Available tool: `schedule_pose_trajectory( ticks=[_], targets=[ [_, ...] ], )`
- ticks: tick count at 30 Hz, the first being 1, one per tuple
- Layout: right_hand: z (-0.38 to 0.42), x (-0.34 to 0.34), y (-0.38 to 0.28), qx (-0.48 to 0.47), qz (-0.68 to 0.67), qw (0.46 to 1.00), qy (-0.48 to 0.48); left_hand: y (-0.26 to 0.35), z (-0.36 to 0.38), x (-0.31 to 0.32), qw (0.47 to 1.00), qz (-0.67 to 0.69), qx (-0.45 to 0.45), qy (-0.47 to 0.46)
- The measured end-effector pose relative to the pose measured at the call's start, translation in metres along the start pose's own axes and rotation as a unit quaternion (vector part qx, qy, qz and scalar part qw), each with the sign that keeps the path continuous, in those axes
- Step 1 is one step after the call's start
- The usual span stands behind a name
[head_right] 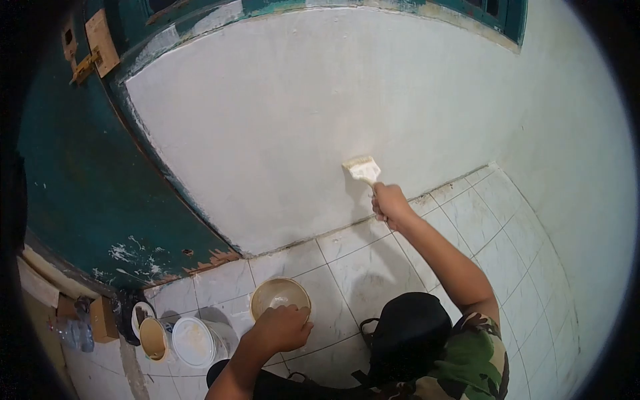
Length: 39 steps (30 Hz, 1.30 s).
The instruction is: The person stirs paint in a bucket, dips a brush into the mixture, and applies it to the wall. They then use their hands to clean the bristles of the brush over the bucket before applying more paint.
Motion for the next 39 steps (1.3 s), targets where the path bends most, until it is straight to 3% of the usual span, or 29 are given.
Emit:
schedule_pose_trajectory(
  ticks=[2,8,10,12,14,17,22,28,36,39],
  targets=[
    [0.003,0.004,-0.045,-0.066,0.056,0.996,0.005,-0.001,0.001,0.002,1.000,0.002,-0.001,-0.004],
    [0.042,0.022,-0.182,-0.121,-0.042,0.989,-0.067,-0.004,0.009,-0.003,1.000,-0.002,-0.012,-0.008],
    [0.064,0.019,-0.214,-0.166,-0.009,0.984,-0.066,-0.004,0.009,-0.004,1.000,-0.004,-0.007,-0.001],
    [0.097,0.012,-0.254,-0.261,0.017,0.965,0.001,-0.007,0.009,-0.004,1.000,-0.012,-0.005,0.003],
    [0.117,0.005,-0.290,-0.333,0.007,0.943,-0.004,-0.009,0.009,-0.003,1.000,-0.009,-0.009,-0.002],
    [0.137,-0.004,-0.314,-0.362,-0.022,0.932,0.018,-0.012,0.009,-0.002,1.000,-0.001,-0.009,0.000],
    [0.103,0.003,-0.264,-0.357,-0.068,0.930,0.053,-0.013,0.010,-0.006,1.000,0.006,-0.012,0.007],
    [0.000,0.030,-0.109,-0.240,-0.026,0.969,0.057,-0.014,0.009,-0.002,1.000,-0.008,-0.011,0.009],
    [-0.021,0.032,0.009,-0.114,0.020,0.993,0.026,-0.004,0.009,-0.004,1.000,-0.015,0.008,0.019],
    [-0.032,0.030,0.077,-0.001,0.056,0.998,-0.004,-0.003,0.009,0.002,1.000,-0.015,0.001,0.027]
  ],
)
Point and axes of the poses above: each hand's wrist, its own z-axis away from the middle knuckle, its own x-axis out of the palm, y = z × x, the point moved 9 cm from there along -z, towards the middle knuckle, and after that the axes turned 13 degrees about z, right-handed, at the moved point
